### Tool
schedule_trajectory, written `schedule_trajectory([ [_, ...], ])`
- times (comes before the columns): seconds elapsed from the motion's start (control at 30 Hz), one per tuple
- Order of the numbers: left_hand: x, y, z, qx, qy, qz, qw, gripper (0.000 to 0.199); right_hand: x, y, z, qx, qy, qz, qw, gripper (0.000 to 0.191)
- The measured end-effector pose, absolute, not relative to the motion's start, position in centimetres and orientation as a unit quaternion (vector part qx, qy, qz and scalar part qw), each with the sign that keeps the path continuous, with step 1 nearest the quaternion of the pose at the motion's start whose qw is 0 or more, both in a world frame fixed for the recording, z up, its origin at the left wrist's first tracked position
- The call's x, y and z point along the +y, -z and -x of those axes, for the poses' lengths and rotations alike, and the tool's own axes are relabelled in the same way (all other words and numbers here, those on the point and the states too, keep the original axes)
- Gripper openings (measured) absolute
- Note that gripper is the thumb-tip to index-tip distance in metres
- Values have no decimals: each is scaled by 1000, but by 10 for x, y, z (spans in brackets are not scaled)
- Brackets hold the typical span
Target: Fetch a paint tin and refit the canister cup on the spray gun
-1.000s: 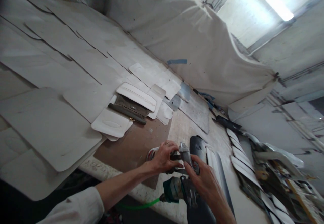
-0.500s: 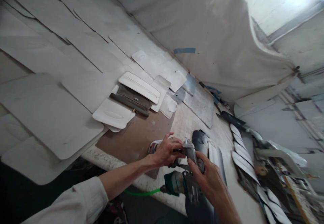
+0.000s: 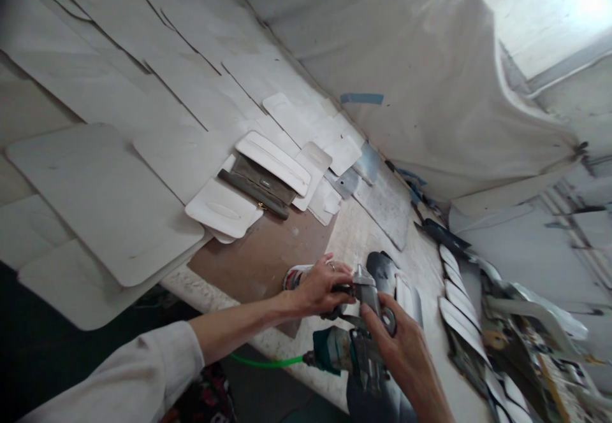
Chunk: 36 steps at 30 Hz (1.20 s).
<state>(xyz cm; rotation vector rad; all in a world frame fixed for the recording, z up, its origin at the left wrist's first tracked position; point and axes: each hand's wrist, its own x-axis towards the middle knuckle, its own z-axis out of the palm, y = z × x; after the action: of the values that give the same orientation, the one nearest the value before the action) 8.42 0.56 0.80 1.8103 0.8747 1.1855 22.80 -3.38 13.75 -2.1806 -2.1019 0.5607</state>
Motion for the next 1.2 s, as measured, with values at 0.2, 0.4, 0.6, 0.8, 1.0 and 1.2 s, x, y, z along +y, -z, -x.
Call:
schedule_trajectory([
  [0.2,-15,-12,-105,440,-480,-681,334,25,-35,-136,-221,-661,-167,729,60,44],
  [0.4,-2,-10,-99,368,-469,-753,277,24,-32,-141,-216,-681,-137,718,49,42],
  [0.6,18,-11,-84,276,-454,-791,303,25,-27,-143,-223,-701,-175,691,4,43],
  [0.8,39,-11,-76,207,-438,-807,337,9,-29,-134,-234,-713,-162,680,50,42],
  [1.0,33,-7,-78,218,-435,-791,370,15,-34,-134,-232,-681,-133,720,12,46],
  [1.2,-3,-3,-97,399,-505,-698,314,33,-41,-115,-274,-668,-237,693,132,87],
])
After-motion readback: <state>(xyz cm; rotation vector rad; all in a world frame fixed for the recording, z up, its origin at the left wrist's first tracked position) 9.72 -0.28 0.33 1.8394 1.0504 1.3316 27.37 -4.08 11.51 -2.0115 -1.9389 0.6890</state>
